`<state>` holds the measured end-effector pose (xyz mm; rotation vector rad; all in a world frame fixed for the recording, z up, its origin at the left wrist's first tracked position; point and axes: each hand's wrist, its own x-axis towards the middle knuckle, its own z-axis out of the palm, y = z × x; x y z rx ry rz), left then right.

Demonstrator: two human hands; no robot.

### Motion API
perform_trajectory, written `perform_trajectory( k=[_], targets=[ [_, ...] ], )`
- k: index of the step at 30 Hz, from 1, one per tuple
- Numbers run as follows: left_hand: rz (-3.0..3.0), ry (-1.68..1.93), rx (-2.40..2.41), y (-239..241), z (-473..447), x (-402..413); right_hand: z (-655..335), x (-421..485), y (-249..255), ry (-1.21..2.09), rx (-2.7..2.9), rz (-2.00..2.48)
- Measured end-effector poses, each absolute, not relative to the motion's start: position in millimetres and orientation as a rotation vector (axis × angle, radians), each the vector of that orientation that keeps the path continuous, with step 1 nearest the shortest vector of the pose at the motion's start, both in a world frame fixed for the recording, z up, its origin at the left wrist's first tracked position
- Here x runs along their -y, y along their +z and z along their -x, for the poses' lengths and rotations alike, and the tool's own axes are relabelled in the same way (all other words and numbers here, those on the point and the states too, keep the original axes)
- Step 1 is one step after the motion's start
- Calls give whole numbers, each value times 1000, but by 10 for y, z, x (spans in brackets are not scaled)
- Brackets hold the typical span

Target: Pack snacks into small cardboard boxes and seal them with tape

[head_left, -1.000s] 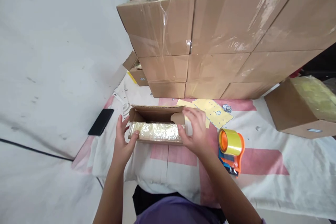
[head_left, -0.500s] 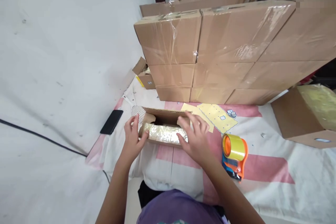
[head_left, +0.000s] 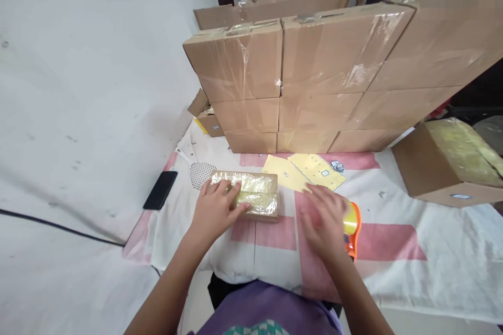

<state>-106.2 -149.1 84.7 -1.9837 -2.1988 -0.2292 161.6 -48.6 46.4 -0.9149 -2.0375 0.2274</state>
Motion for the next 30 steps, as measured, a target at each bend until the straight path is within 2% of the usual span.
perform_trajectory(
  k=[2,4,8,11,15,18,21,25,30],
  targets=[
    [1999,-185,2209,842,1052,1449,-1941,440,388,182,1825,1125],
    [2014,-165,2208,835,1052,1434,-2243,365,266,308,1606,1309],
    [1990,-198,2185,824,1052,1474,-2600,276,6,1000,1211,1407],
    [1946,-308,2182,837,1062,1511,-2669,294,-70,1482,1202,1405],
    [1846,-590,2129,856,967,1584,-2672,351,-26,1739,1302,1323],
    [1824,-1031,1951,788,630,1703,-2615,423,38,1733,1380,1251],
    [2092,-1410,1859,646,78,1788,-2455,572,124,1595,1299,1197],
    [2385,-1533,2319,424,-549,1684,-2181,819,220,1498,1183,1154],
    [2478,-1820,2351,229,-761,1469,-2045,873,166,1224,1170,1314]
  ],
)
